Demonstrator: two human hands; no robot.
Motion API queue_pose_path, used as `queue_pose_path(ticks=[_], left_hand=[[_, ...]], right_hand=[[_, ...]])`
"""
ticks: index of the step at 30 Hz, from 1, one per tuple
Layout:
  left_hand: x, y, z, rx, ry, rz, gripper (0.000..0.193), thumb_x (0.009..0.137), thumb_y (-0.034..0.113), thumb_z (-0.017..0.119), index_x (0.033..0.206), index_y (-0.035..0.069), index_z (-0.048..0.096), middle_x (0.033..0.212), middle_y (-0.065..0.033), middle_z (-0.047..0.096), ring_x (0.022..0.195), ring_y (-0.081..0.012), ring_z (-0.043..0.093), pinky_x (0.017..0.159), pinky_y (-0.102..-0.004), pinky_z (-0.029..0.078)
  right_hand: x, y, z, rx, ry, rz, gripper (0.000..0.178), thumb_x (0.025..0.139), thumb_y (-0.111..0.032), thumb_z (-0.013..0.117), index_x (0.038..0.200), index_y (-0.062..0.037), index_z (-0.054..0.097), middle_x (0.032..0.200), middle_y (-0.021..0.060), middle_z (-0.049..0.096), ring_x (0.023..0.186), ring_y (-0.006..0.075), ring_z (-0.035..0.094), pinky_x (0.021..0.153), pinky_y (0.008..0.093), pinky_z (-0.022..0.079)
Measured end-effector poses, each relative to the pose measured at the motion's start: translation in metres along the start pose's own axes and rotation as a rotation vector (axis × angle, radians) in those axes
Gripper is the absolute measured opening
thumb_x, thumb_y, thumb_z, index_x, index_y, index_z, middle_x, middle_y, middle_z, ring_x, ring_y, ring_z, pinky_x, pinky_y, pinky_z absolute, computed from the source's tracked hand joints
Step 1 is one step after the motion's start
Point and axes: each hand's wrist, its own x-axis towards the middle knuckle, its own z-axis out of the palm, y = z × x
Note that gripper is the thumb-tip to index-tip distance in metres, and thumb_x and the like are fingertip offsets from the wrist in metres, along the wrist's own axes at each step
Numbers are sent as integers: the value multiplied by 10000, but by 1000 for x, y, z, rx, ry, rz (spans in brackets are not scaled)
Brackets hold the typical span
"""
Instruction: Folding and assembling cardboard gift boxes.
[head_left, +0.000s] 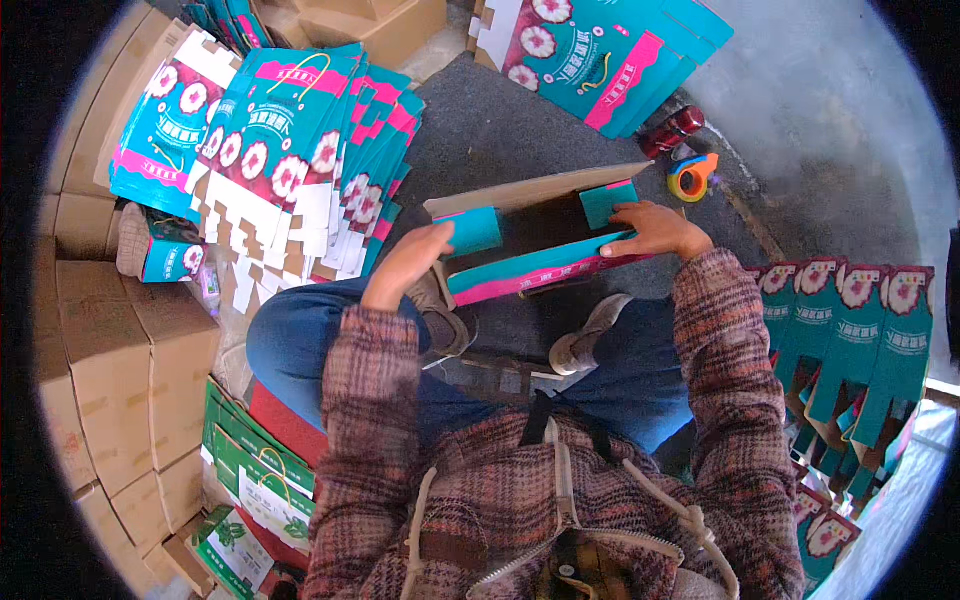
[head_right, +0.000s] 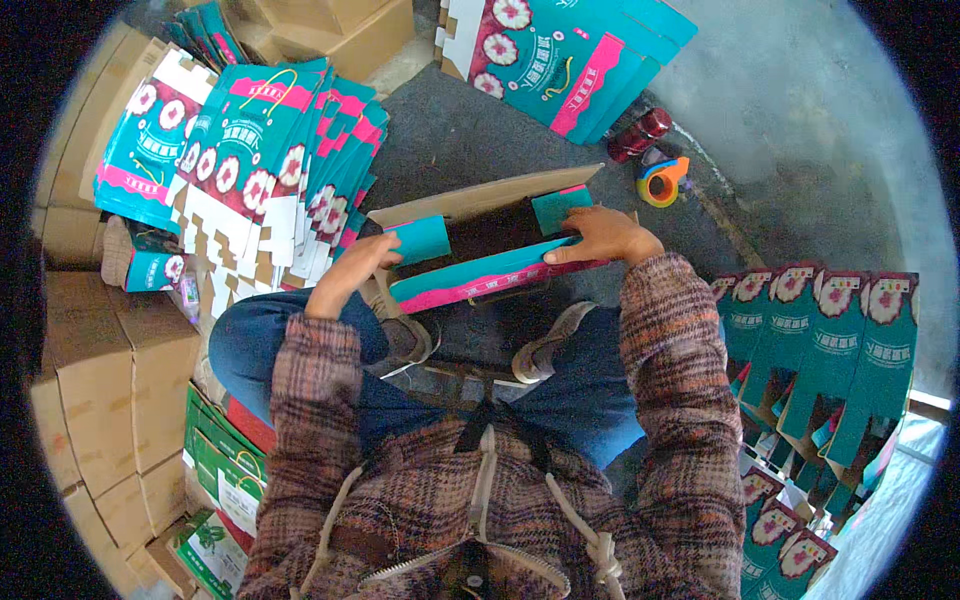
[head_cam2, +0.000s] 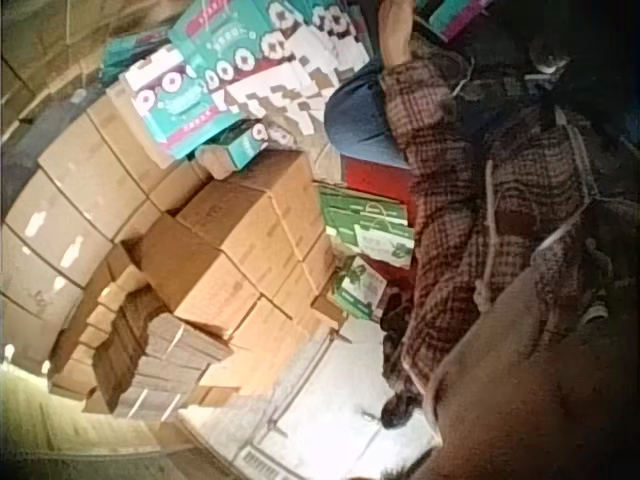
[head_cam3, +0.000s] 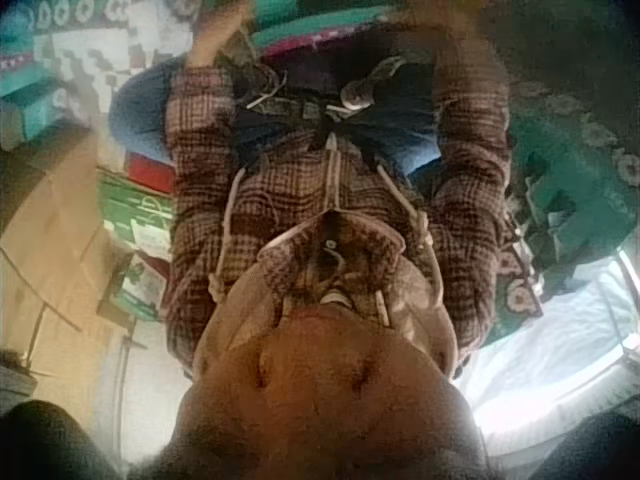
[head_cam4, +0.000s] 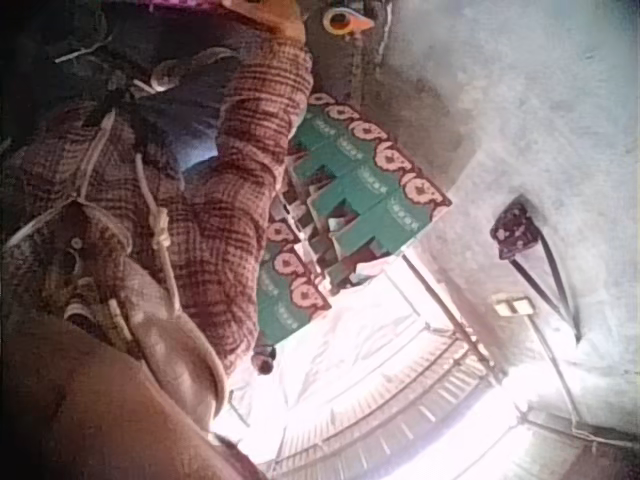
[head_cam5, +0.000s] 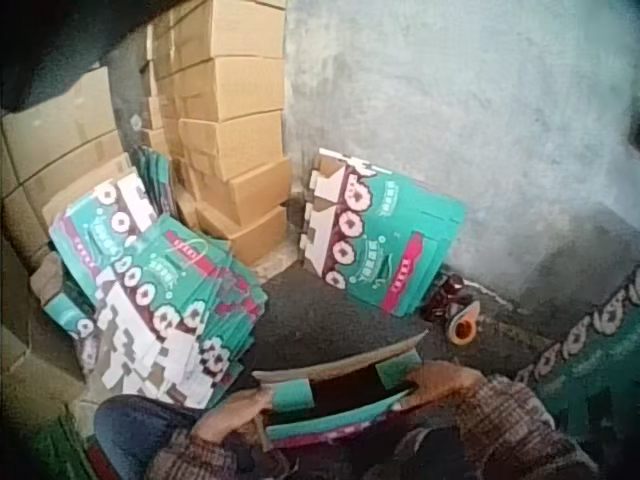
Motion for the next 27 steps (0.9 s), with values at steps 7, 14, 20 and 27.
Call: queue_pose_path(ticks=[7,14,20,27], left_hand=[[-5,21,7,465,239,-102,550,866,432,595,1140,-44,575,1004,-229,633,959,-360,599,835,-427,452],[-2,58,11,1093,401,478,494,619,270,823,944,13,554,906,-156,563,923,-349,562,774,-428,461],[20,77,24,1509,42,509,204,663,221,768,801,95,684,834,-70,659,818,-264,648,684,-382,494],[37,43,65,1635,-59,78,262,745,300,700,848,59,697,834,-108,681,830,-287,673,667,-373,544]], right_hand=[[-6,-10,-9,43,-102,57,943,738,-780,494,1239,16,568,1398,218,435,1299,385,390,1074,437,314],[-12,-19,-13,21,-86,106,955,702,-786,525,1261,-12,562,1398,191,445,1303,365,395,1040,533,329],[-17,-27,-14,34,-5,123,933,684,-773,564,1240,-24,581,1340,194,502,1255,361,455,1016,542,348],[-23,-15,8,-146,173,-1,780,708,-724,583,979,4,649,986,215,633,958,391,603,849,475,449]])
